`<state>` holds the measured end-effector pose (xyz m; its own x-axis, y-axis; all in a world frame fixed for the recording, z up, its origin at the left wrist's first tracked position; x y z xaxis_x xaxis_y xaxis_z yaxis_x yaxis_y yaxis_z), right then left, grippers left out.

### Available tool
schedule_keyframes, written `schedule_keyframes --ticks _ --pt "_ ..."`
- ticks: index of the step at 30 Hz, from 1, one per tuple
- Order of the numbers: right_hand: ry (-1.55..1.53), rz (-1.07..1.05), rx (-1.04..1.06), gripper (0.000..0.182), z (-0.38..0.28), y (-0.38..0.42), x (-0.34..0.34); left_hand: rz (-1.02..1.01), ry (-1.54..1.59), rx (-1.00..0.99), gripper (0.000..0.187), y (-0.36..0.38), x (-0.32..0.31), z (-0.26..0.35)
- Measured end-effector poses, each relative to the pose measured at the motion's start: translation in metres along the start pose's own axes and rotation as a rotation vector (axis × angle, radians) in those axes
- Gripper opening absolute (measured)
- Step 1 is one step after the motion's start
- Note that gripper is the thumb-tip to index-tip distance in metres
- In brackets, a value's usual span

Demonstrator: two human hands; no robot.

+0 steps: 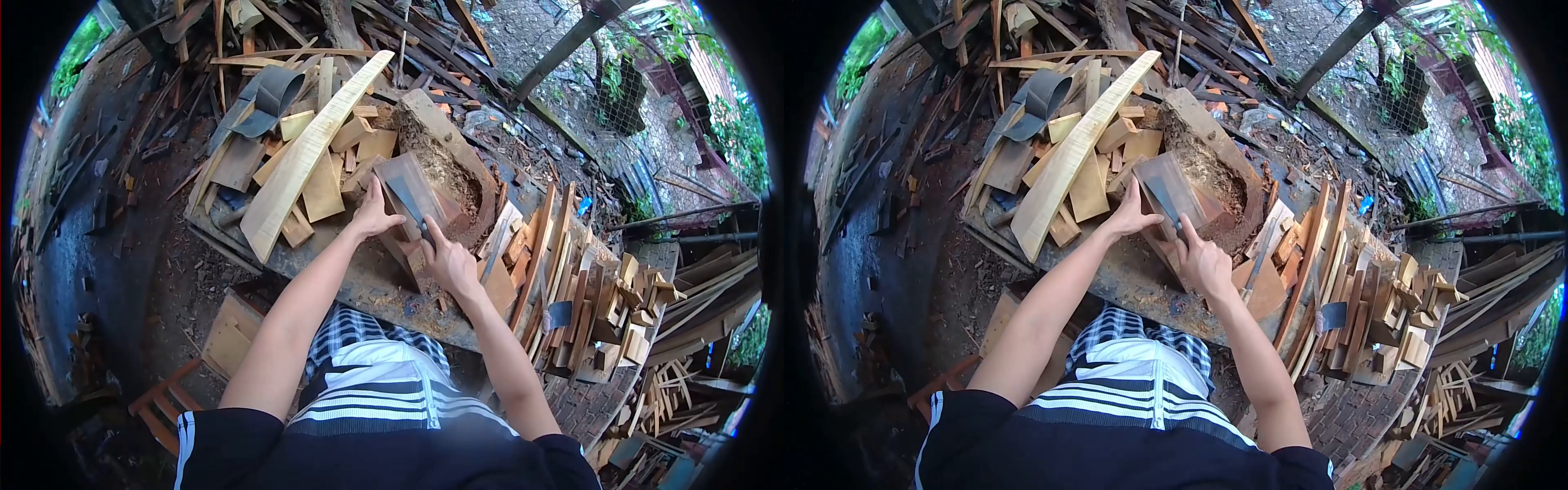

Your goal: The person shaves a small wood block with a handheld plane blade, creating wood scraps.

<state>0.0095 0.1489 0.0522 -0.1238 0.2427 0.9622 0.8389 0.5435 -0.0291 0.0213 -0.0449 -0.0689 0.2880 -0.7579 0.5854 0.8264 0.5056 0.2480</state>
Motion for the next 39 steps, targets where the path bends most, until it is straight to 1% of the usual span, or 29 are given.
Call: schedule_keyframes --ticks 2,4,6,8,11,13,14,16,18,20,23,25,26,28,30,32,36,38,39 --pt "0.002 -0.035 -0.016 0.054 0.003 0.008 -0.005 -0.017 0.02 0.001 0.13 0.005 -0.002 -0.003" --pt "0.002 0.032 0.005 0.054 -0.006 -0.002 -0.006 -0.035 0.028 0.016 0.132 0.002 0.001 0.003" --pt "-0.008 0.064 0.006 0.053 -0.016 -0.022 -0.011 -0.012 0.027 -0.019 0.133 -0.001 -0.003 -0.001" --pt "-0.027 0.097 0.013 0.053 -0.02 -0.025 -0.012 0.005 0.016 -0.043 0.132 -0.003 -0.001 -0.004" --pt "-0.024 0.066 0.013 0.052 -0.012 -0.008 -0.006 0.03 0.038 -0.052 0.132 -0.001 -0.002 -0.005" --pt "-0.006 -0.025 -0.029 0.05 -0.007 0.008 0.0 0.029 0.046 -0.032 0.133 -0.002 -0.001 -0.003" --pt "-0.007 -0.034 -0.033 0.05 -0.008 0.008 -0.002 0.014 0.043 -0.02 0.133 0.001 -0.002 -0.003" --pt "-0.011 0.033 -0.011 0.05 -0.014 -0.005 -0.004 0.004 0.028 -0.033 0.133 0.0 -0.002 -0.003" --pt "0.001 0.057 -0.013 0.05 -0.018 -0.02 -0.01 0.025 0.053 -0.077 0.133 -0.002 -0.001 -0.004" --pt "0.012 0.079 -0.004 0.051 -0.016 -0.023 -0.012 0.01 0.04 -0.062 0.133 -0.002 -0.001 -0.004" --pt "-0.006 0.043 -0.036 0.051 0.001 0.0 -0.007 0.012 0.02 -0.036 0.132 0.0 -0.001 -0.001" --pt "-0.034 -0.057 -0.16 0.054 0.013 0.017 -0.003 -0.012 0.054 -0.004 0.131 0.002 -0.001 -0.001" --pt "-0.036 -0.071 -0.167 0.054 0.012 0.02 -0.005 -0.008 0.064 -0.019 0.13 0.002 0.0 -0.001" --pt "-0.047 -0.001 -0.124 0.053 0.01 0.001 -0.003 0.01 0.057 -0.026 0.131 0.001 -0.002 0.0" --pt "-0.053 -0.007 -0.128 0.051 0.004 -0.026 -0.008 -0.005 0.067 -0.017 0.131 0.0 0.001 0.003" --pt "-0.043 0.071 -0.088 0.051 0.001 -0.041 -0.015 -0.027 0.07 0.003 0.131 0.004 0.004 0.003" --pt "-0.057 -0.012 -0.117 0.052 0.015 -0.008 -0.001 -0.049 0.114 0.011 0.13 0.004 0.006 0.007" --pt "-0.057 -0.073 -0.138 0.053 0.024 0.032 0.013 -0.09 0.163 0.036 0.126 0.005 0.005 0.007" --pt "-0.048 -0.103 -0.15 0.053 0.028 0.049 0.019 -0.163 0.142 0.046 0.118 0.004 0.007 0.006"
Point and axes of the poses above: each hand's wrist, its own y-axis away from the middle knuckle, its own x-axis out of the back of the hand, z = x × y, the point moved 3 cm from there along -y, towards the middle knuckle, and after that the axes turned 15 degrees about z, right-handed, at the moved point
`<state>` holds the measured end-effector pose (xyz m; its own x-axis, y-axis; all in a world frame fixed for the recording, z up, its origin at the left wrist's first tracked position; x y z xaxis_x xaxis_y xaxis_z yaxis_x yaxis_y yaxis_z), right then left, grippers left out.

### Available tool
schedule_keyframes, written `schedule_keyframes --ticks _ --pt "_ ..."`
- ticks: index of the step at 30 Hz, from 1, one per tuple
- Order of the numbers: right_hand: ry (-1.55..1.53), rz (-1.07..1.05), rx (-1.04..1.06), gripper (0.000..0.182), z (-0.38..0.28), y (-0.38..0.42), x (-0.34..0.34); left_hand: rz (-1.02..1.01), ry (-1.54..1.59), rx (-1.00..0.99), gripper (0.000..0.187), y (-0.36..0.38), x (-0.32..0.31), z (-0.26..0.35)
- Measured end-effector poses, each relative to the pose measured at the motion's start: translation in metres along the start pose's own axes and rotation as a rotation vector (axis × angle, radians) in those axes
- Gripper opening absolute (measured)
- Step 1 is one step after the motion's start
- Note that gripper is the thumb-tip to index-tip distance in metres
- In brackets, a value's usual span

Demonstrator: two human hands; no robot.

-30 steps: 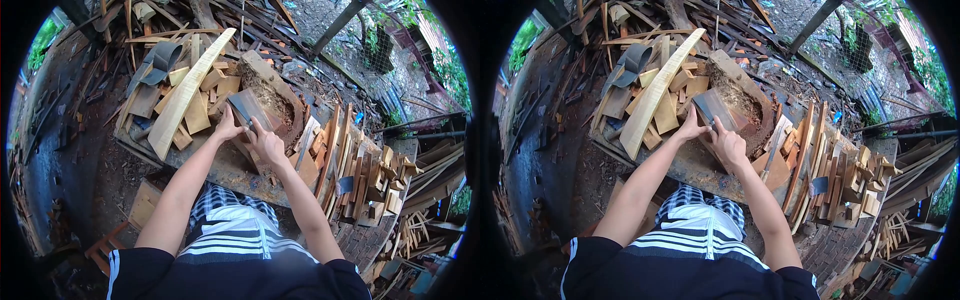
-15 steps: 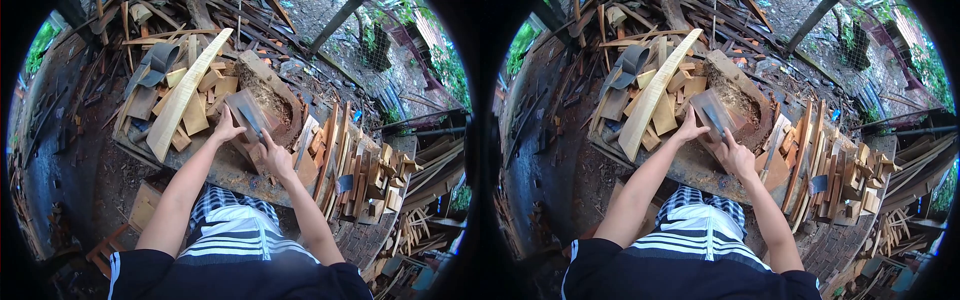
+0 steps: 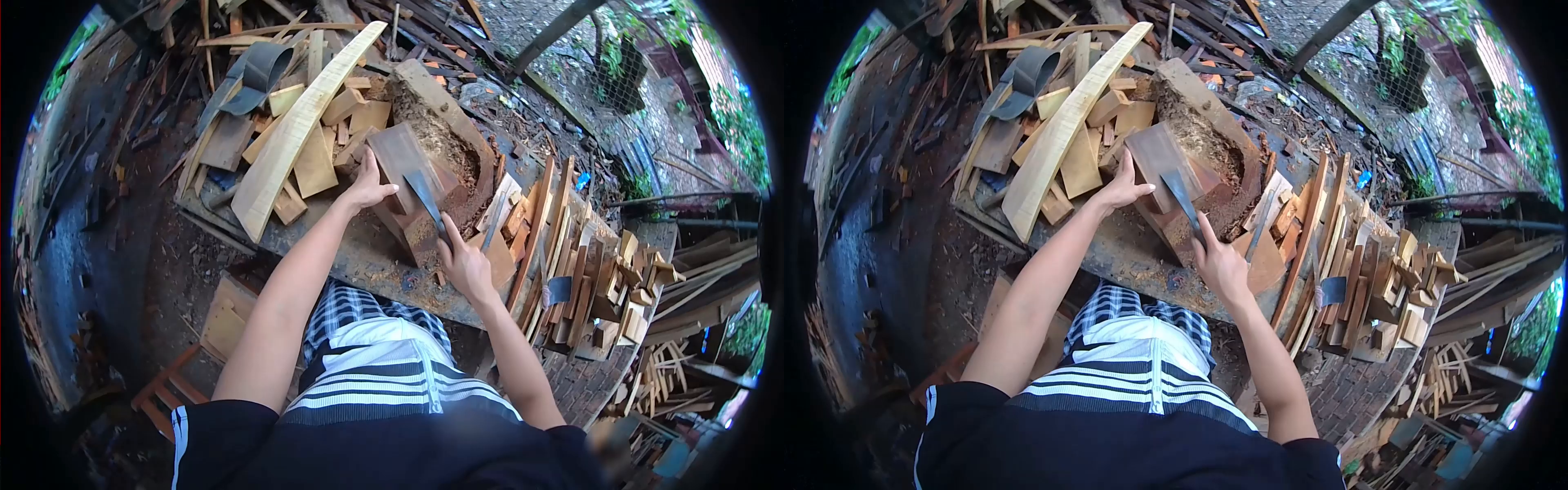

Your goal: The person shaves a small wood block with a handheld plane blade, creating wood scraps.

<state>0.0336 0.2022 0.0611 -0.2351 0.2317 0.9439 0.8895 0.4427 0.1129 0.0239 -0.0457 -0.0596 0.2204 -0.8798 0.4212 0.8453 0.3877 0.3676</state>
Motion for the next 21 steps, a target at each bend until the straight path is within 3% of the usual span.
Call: schedule_keyframes --ticks 9,14,21 --pt "-0.038 0.015 -0.025 0.054 -0.006 -0.002 -0.002 -0.077 -0.043 0.062 0.104 0.005 0.01 0.011" --pt "-0.045 -0.002 0.015 0.059 0.021 0.049 -0.004 -0.047 -0.009 0.059 0.097 0.0 0.007 0.003" --pt "0.063 0.081 0.053 0.058 -0.01 0.016 -0.01 -0.049 0.018 0.044 0.093 0.0 0.007 0.005"
Point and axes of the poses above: each hand's wrist, its own y-axis away from the middle knuckle, its own x-axis out of the back of the hand, z = x × y, the point moved 3 cm from there along -y, towards the middle knuckle, and after that the axes turned 15 degrees about z, right-handed, at the moved point
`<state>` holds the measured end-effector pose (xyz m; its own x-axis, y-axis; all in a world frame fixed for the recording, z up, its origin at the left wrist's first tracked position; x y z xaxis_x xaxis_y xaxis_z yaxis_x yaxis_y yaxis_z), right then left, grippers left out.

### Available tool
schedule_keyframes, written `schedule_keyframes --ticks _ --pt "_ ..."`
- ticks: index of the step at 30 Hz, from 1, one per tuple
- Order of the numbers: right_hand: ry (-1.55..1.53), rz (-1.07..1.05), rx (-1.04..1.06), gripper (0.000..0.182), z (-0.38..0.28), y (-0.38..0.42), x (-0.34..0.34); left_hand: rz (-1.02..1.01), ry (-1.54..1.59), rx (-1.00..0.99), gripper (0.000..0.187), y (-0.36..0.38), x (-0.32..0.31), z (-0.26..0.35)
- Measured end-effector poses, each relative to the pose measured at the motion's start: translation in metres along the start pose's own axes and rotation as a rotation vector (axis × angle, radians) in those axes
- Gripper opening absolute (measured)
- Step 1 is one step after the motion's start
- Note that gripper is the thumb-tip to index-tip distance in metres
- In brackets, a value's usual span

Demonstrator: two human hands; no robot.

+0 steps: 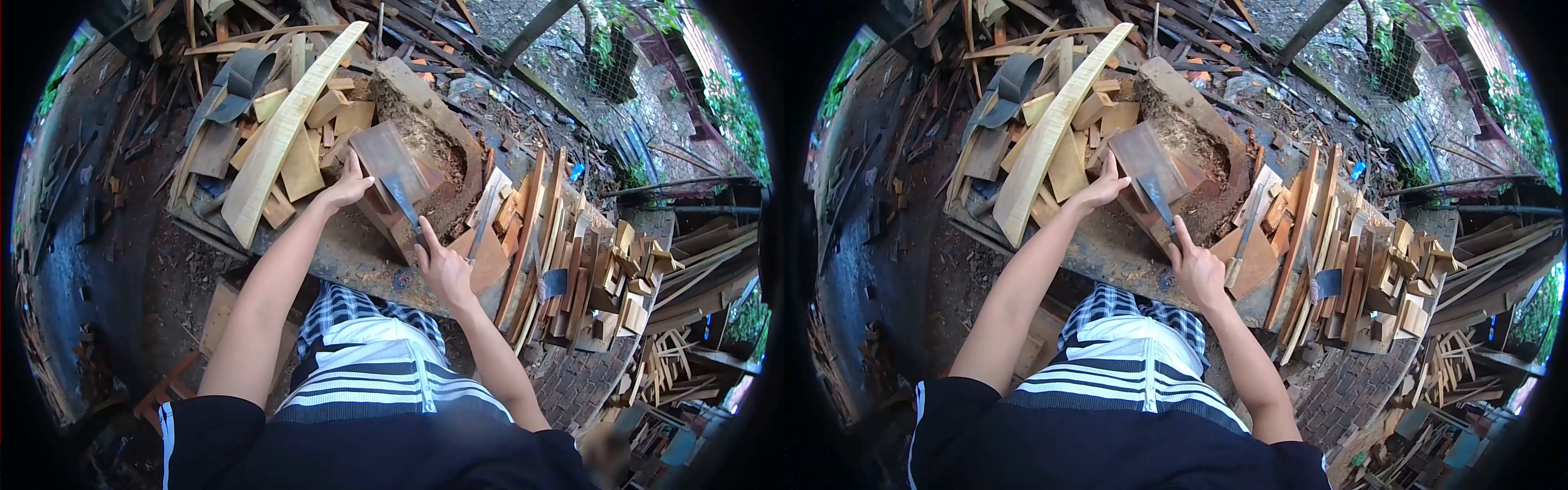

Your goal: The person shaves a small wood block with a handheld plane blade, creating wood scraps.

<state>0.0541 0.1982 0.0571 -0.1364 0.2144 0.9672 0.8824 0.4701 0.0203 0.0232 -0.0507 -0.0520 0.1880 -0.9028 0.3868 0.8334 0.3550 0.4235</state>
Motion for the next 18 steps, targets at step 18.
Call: schedule_keyframes --ticks 18 --pt "-0.102 -0.091 0.03 0.058 0.015 0.022 0.007 -0.114 0.006 0.026 0.097 0.0 0.012 0.003"
Point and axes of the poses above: each hand's wrist, its own y-axis away from the middle knuckle, its own x-axis out of the back of the hand, z = x × y, the point moved 3 cm from there along -y, towards the middle knuckle, and after that the axes turned 15 degrees about z, right-handed, at the moved point
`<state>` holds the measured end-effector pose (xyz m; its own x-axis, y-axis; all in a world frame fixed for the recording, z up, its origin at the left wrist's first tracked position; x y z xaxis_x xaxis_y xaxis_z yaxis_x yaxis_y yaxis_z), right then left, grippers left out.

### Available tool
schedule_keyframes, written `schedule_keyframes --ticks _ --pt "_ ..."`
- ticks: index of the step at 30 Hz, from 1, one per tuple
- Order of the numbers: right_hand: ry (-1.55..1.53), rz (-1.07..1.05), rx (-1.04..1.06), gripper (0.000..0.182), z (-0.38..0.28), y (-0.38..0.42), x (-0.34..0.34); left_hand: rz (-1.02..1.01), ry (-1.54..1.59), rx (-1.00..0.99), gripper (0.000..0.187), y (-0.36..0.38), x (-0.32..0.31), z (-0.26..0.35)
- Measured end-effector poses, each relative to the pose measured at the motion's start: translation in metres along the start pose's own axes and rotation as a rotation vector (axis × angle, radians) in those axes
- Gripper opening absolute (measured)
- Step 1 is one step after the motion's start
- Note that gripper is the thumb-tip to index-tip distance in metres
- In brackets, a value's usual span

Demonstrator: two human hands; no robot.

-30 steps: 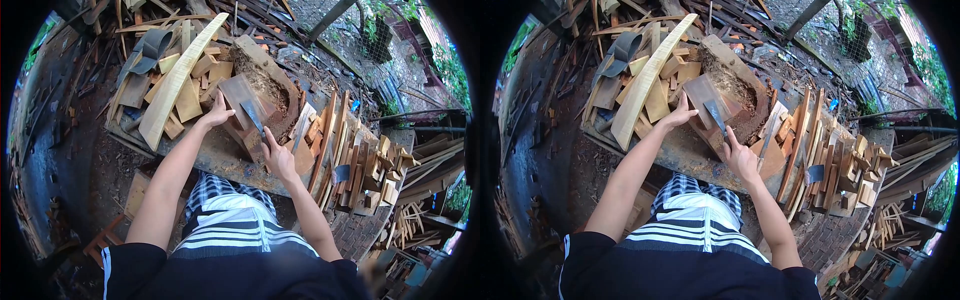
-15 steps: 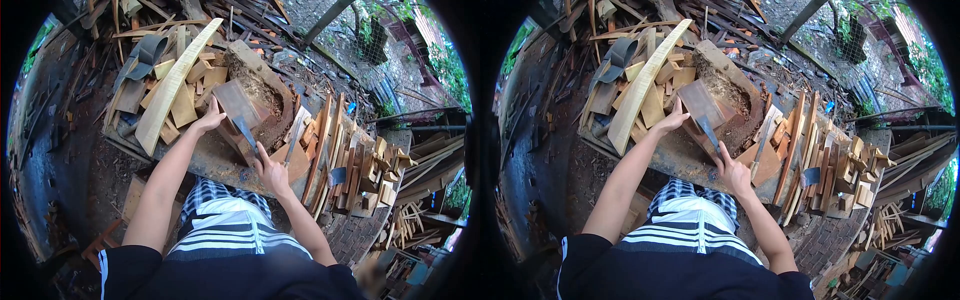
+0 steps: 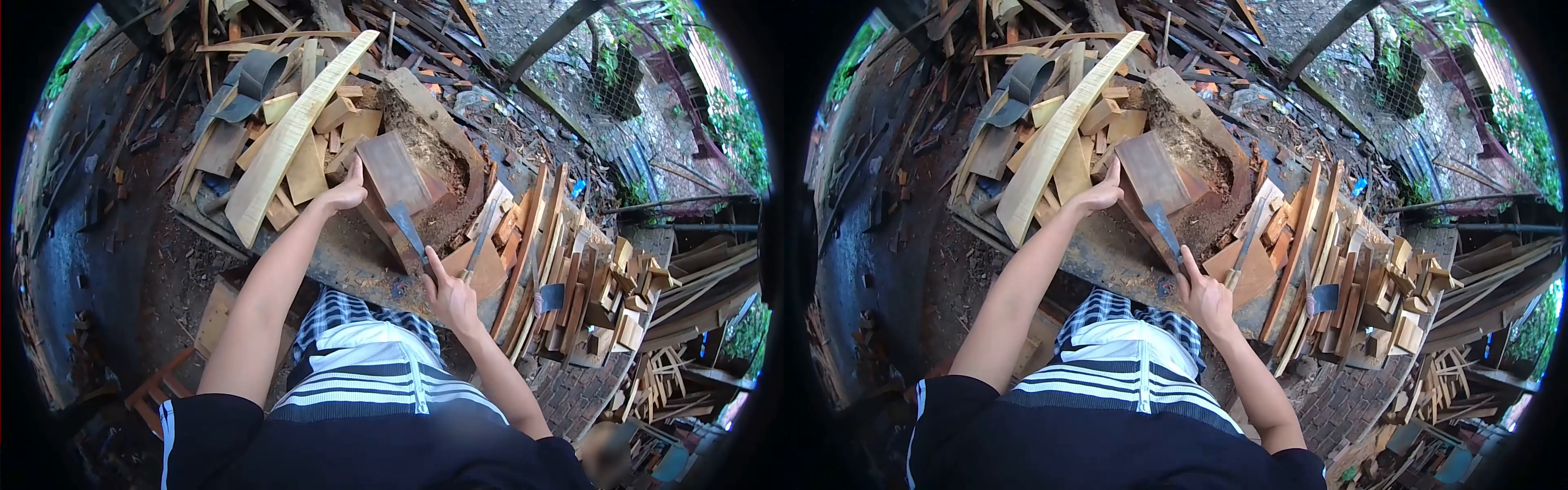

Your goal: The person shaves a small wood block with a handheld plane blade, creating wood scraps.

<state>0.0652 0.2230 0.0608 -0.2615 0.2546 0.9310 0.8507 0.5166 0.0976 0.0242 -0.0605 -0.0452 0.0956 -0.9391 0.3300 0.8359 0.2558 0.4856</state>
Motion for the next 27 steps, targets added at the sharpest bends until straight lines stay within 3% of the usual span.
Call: schedule_keyframes --ticks 4,6,8,11,16,20,27 --pt "0.043 -0.01 -0.017 0.058 -0.011 -0.02 -0.005 0.01 -0.02 -0.012 0.096 0.0 -0.004 -0.001" --pt "0.023 0.133 0.05 0.056 -0.019 -0.035 -0.01 0.003 -0.058 -0.014 0.097 -0.002 -0.001 -0.003" --pt "0.021 0.141 0.056 0.056 -0.018 -0.033 -0.006 0.013 -0.086 -0.004 0.095 -0.005 -0.002 -0.006" --pt "0.035 -0.024 -0.025 0.059 -0.002 -0.007 -0.001 0.031 -0.081 0.008 0.093 -0.005 -0.005 -0.007" --pt "0.023 -0.019 -0.038 0.058 -0.012 -0.018 0.0 0.03 -0.047 0.011 0.094 0.0 -0.006 0.0" --pt "0.032 0.127 0.029 0.056 -0.022 -0.046 -0.011 0.039 -0.058 -0.005 0.096 0.0 -0.004 -0.003" --pt "0.02 0.005 -0.026 0.057 -0.002 -0.018 -0.004 0.005 -0.01 0.047 0.108 0.015 0.0 0.011"
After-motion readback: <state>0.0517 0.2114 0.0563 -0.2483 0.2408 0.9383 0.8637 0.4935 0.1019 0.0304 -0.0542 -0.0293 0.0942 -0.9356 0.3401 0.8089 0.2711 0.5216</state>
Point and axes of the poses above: each hand's wrist, its own y-axis away from the middle knuckle, its own x-axis out of the back of the hand, z = x × y, the point moved 3 cm from there along -y, towards the middle knuckle, and after that the axes turned 15 degrees about z, right-handed, at the moved point
